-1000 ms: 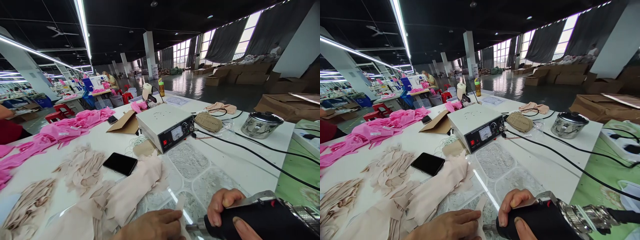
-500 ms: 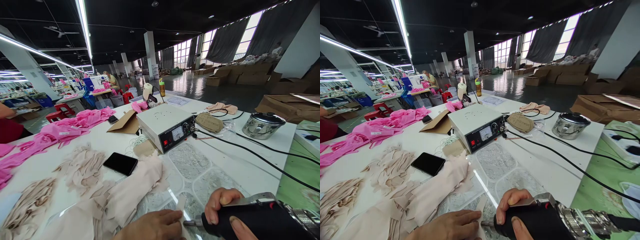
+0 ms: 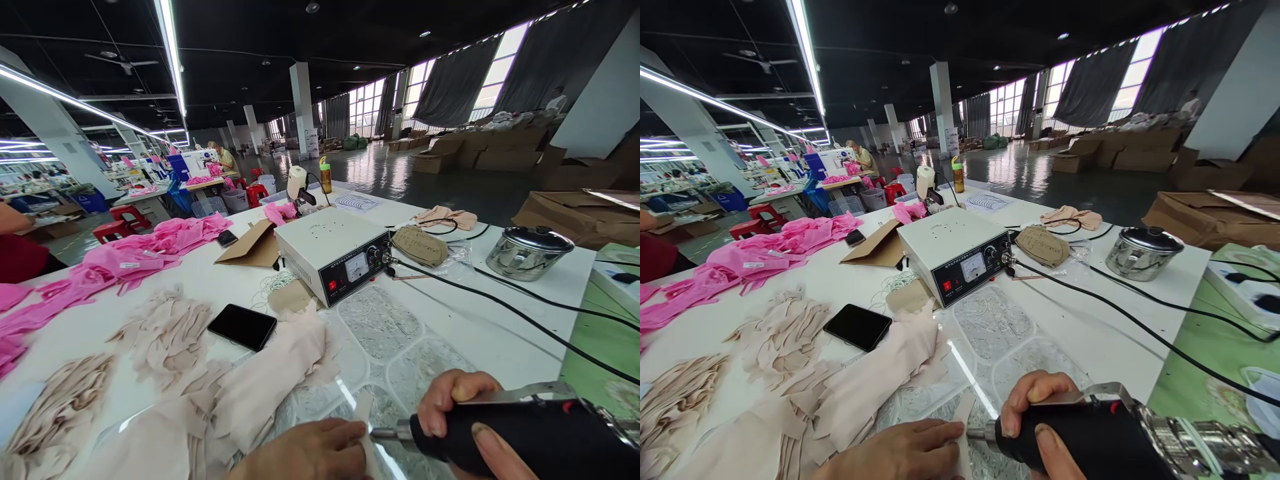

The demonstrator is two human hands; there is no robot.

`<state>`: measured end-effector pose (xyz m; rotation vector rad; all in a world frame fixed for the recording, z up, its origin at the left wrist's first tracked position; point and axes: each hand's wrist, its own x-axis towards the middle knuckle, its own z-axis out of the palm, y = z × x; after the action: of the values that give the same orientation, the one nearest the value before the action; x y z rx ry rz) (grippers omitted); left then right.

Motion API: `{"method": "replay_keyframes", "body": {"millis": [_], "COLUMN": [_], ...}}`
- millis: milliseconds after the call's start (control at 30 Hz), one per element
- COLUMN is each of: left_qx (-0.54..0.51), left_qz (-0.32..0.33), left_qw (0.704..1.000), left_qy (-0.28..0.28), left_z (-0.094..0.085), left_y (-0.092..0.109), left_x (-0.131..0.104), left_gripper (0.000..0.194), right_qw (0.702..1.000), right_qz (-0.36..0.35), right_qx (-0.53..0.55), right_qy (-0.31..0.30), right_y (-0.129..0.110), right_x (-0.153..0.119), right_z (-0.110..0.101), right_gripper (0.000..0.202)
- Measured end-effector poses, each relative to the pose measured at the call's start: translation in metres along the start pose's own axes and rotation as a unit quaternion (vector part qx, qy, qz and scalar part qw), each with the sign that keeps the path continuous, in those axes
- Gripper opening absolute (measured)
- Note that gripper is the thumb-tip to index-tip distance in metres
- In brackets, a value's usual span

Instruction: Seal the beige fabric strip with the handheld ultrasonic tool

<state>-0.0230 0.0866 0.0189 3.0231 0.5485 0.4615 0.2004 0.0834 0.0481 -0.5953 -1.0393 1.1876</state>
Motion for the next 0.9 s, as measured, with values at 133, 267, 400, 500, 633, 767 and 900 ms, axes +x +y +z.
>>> {"method": "replay_keyframes", "body": {"millis": [133, 267, 400, 500, 633, 767, 900], "left_qx": [0.004, 0.0, -0.007, -0.003, 0.005, 0.015, 0.026], "left_qz": [0.016, 0.009, 0.011, 0.013, 0.014, 0.021, 0.024], "left_qw": [1.0, 1.0, 1.0, 1.0, 1.0, 1.0, 0.999], "left_qy": [-0.015, -0.02, -0.02, -0.021, -0.022, -0.004, 0.009], "left_z": [-0.001, 0.001, 0.0, -0.003, -0.003, -0.002, -0.004], "left_y": [-0.001, -0.002, -0.002, -0.002, -0.002, -0.002, 0.001], "left_x": [-0.002, -0.004, -0.004, -0.003, -0.002, -0.002, -0.005], "left_gripper": [0.016, 0.013, 0.013, 0.015, 0.014, 0.014, 0.015], "right_qw": [1.0, 1.0, 1.0, 1.0, 1.0, 0.999, 0.995], "right_qz": [0.006, 0.004, 0.004, 0.005, -0.001, 0.006, 0.017], "right_qx": [-0.009, -0.021, -0.007, -0.003, 0.006, 0.024, 0.047], "right_qy": [0.002, -0.008, 0.013, 0.006, 0.003, 0.045, 0.085], "right_y": [0.002, 0.005, 0.007, 0.007, 0.008, 0.01, 0.007], "right_x": [0.002, 0.002, 0.002, 0.003, 0.003, 0.004, 0.004], "right_z": [0.001, 0.0, 0.001, 0.001, 0.003, 0.011, 0.008], "right_gripper": [0.009, 0.009, 0.012, 0.013, 0.013, 0.016, 0.018]}}
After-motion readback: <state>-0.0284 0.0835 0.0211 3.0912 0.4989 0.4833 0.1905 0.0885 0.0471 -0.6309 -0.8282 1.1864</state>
